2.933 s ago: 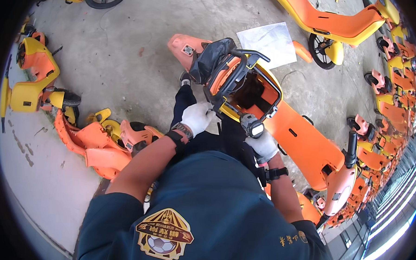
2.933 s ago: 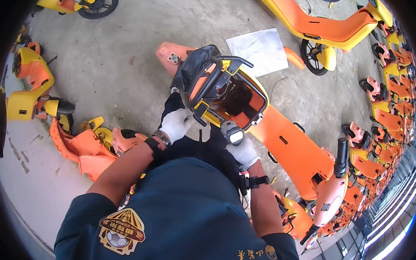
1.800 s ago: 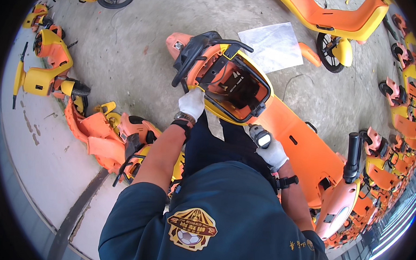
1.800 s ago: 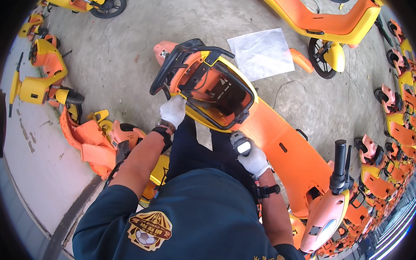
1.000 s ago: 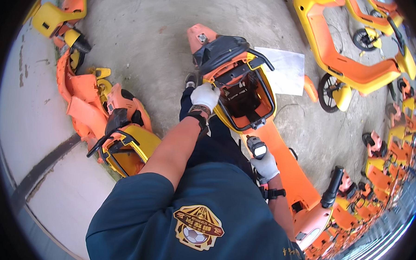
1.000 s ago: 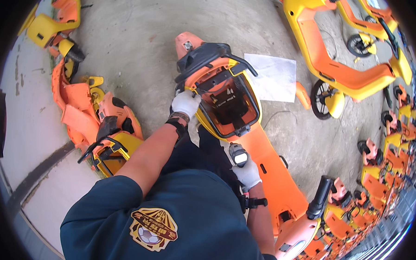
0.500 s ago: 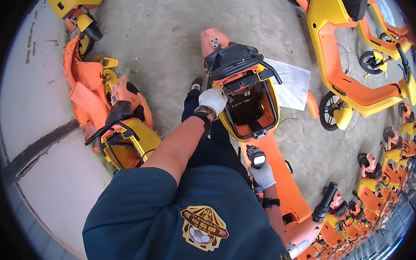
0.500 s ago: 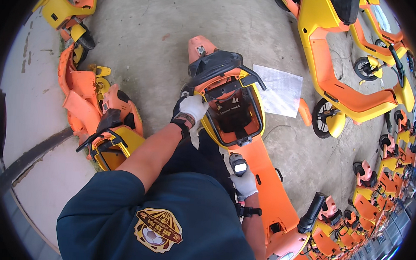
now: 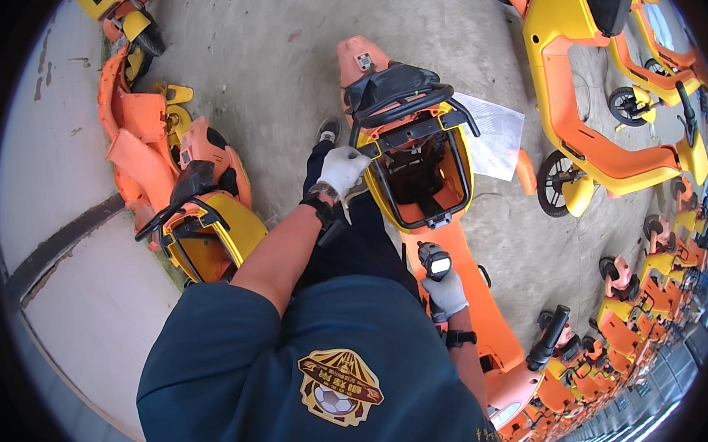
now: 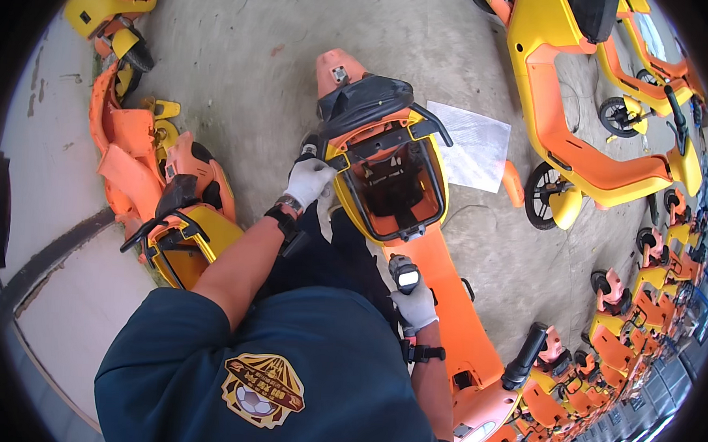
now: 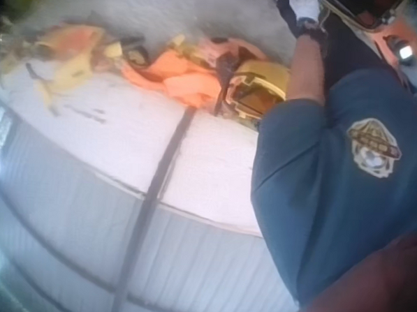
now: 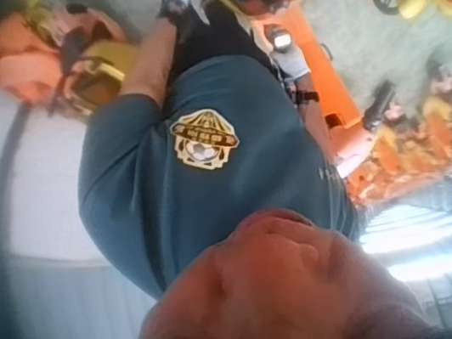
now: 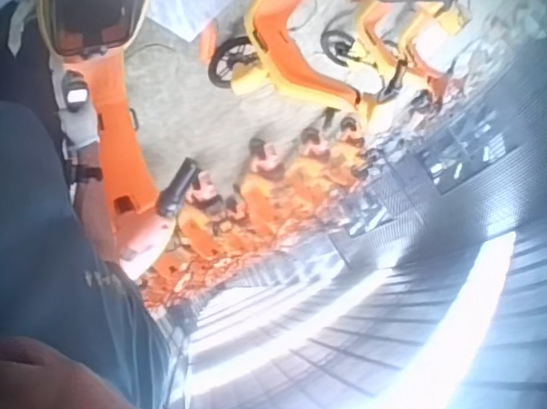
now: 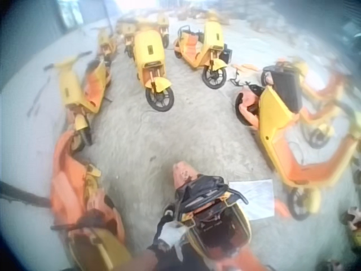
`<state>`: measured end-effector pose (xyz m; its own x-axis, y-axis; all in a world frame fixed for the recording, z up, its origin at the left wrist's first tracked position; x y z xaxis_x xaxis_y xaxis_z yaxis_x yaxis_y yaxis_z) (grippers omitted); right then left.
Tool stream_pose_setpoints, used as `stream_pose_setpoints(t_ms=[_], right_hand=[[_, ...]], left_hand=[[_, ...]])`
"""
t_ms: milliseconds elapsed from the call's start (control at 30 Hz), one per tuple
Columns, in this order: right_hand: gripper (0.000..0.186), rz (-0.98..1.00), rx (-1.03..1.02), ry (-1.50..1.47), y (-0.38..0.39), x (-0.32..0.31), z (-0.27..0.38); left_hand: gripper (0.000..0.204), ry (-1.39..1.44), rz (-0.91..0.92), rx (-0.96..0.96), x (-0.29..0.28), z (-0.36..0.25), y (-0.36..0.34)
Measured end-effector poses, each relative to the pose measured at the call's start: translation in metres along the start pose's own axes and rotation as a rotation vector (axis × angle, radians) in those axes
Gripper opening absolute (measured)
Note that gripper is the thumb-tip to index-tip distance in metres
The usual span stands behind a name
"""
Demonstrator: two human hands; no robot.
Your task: The person removes the seat bucket of an electric scooter using a power drill and a hammer, and then moves to a second scooter to begin removing its seat bucket.
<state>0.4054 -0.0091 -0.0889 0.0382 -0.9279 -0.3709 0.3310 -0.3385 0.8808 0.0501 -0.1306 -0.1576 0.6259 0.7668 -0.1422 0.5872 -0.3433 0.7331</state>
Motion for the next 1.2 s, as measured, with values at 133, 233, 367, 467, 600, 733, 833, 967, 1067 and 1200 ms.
stream_pose_setpoints(t_ms=[133, 233, 367, 467, 600, 733, 833, 967, 1067, 1200], right_hand=[[0.064, 0.014, 0.031, 0.053, -0.006, -0.001, -0.006], [0.068, 0.049, 0.027, 0.115, -0.011, -0.006, 0.009], [0.063, 0.055, -0.009, 0.157, -0.011, -0.015, 0.036], [0.048, -0.067, -0.105, 0.233, -0.003, -0.028, 0.076], [0.053, -0.004, -0.056, 0.108, -0.011, -0.025, 0.077], [0.058, 0.027, 0.003, 0.101, -0.014, -0.021, 0.075], [0.059, 0.027, -0.025, 0.101, -0.009, -0.022, 0.092], [0.061, 0.024, -0.057, 0.134, -0.010, -0.019, 0.086], [0.062, 0.007, -0.049, 0.139, -0.005, -0.017, 0.081], [0.062, -0.021, -0.079, 0.084, -0.001, -0.013, 0.074]], left_hand=[[0.015, 0.335, 0.161, -0.130, -0.013, 0.034, 0.010], [0.017, 0.483, 0.210, -0.163, -0.019, 0.046, 0.015], [0.023, 0.672, 0.272, -0.173, -0.017, 0.045, 0.020], [0.027, 0.761, 0.322, -0.142, -0.015, 0.038, 0.023], [0.012, 0.771, 0.299, -0.082, -0.018, 0.032, 0.020], [0.017, 0.531, 0.227, -0.148, -0.020, 0.044, 0.019], [0.025, 0.356, 0.189, -0.216, -0.020, 0.057, 0.023], [0.045, 0.027, 0.125, -0.147, -0.016, 0.072, 0.015], [0.045, -0.019, 0.123, -0.063, 0.000, 0.086, 0.002], [0.044, -0.072, 0.063, 0.036, 0.003, 0.083, -0.003]])
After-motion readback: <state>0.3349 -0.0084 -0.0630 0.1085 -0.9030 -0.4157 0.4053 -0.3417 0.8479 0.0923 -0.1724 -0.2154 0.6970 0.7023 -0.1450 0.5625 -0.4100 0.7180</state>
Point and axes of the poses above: each hand's wrist, its own y-axis away from the middle knuckle, its own x-axis out of the palm, z = x × y, the point moved 9 cm from there along -y, towards the middle knuckle, and after that the axes turned 7 degrees about y, right-handed, at the moved point
